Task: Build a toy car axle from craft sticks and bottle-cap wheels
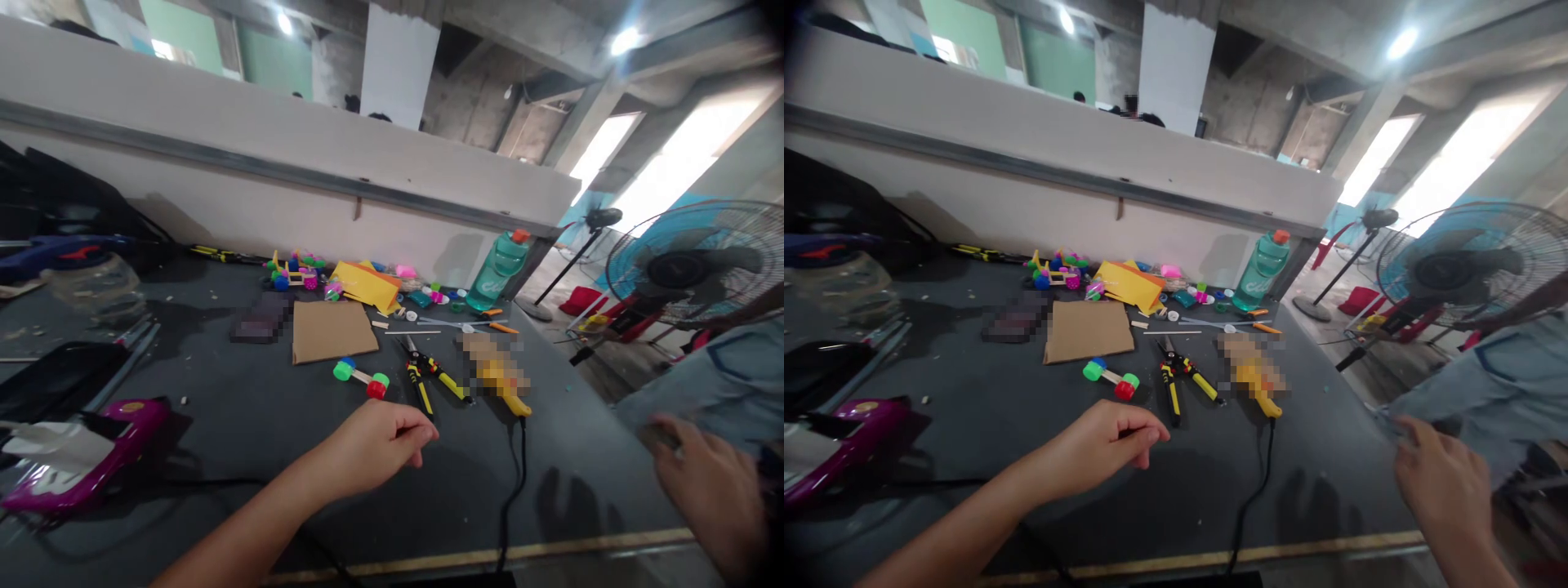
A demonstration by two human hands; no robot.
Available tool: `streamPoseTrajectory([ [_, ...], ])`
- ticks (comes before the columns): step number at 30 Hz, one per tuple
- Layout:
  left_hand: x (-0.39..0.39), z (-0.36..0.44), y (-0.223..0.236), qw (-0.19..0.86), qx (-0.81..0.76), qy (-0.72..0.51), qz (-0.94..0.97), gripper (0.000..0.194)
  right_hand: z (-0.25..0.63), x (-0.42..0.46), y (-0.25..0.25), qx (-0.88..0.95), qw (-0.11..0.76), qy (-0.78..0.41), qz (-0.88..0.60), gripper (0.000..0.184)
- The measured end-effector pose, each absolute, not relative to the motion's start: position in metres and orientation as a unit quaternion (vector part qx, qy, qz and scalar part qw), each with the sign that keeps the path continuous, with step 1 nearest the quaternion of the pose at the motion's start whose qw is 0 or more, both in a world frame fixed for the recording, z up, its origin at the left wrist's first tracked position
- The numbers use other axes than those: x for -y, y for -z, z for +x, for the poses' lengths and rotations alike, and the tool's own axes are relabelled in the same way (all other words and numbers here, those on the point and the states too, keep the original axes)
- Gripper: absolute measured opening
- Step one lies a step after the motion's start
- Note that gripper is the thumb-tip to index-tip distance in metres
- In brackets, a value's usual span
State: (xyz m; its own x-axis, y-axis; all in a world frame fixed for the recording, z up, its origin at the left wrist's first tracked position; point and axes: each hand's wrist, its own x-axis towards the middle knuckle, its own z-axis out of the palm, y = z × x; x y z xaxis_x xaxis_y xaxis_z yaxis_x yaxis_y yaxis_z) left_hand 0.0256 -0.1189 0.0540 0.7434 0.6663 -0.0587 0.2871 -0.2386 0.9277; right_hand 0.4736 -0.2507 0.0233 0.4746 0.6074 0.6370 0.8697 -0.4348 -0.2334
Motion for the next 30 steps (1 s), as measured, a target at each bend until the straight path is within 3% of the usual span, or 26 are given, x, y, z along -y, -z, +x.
streamPoseTrajectory([
  [3, 0.112, 0.017, -0.073, 0.341, -0.297, -0.207, 0.867, 0.032, 0.445, 0.213, -0.039, 0.558, 0.2, 0.299, -0.748, 0.037],
  [6, 0.095, 0.008, -0.075, 0.159, -0.356, -0.196, 0.899, 0.032, 0.405, 0.168, -0.052, 0.627, 0.221, 0.263, -0.699, 0.029],
  [9, 0.077, -0.002, -0.065, 0.075, -0.411, -0.153, 0.895, 0.036, 0.359, 0.118, -0.06, 0.665, 0.241, 0.224, -0.67, 0.028],
  [12, 0.069, -0.009, -0.053, 0.045, -0.423, -0.159, 0.891, 0.04, 0.318, 0.065, -0.062, 0.717, 0.24, 0.167, -0.633, 0.018],
  [22, 0.097, 0.008, -0.019, 0.076, -0.211, -0.171, 0.959, 0.023, 0.232, -0.107, -0.035, 0.777, 0.092, 0.078, -0.618, 0.024],
  [30, 0.097, 0.008, -0.01, 0.102, -0.213, -0.154, 0.96, 0.026, 0.199, -0.169, -0.016, 0.727, 0.057, 0.059, -0.681, 0.073],
])
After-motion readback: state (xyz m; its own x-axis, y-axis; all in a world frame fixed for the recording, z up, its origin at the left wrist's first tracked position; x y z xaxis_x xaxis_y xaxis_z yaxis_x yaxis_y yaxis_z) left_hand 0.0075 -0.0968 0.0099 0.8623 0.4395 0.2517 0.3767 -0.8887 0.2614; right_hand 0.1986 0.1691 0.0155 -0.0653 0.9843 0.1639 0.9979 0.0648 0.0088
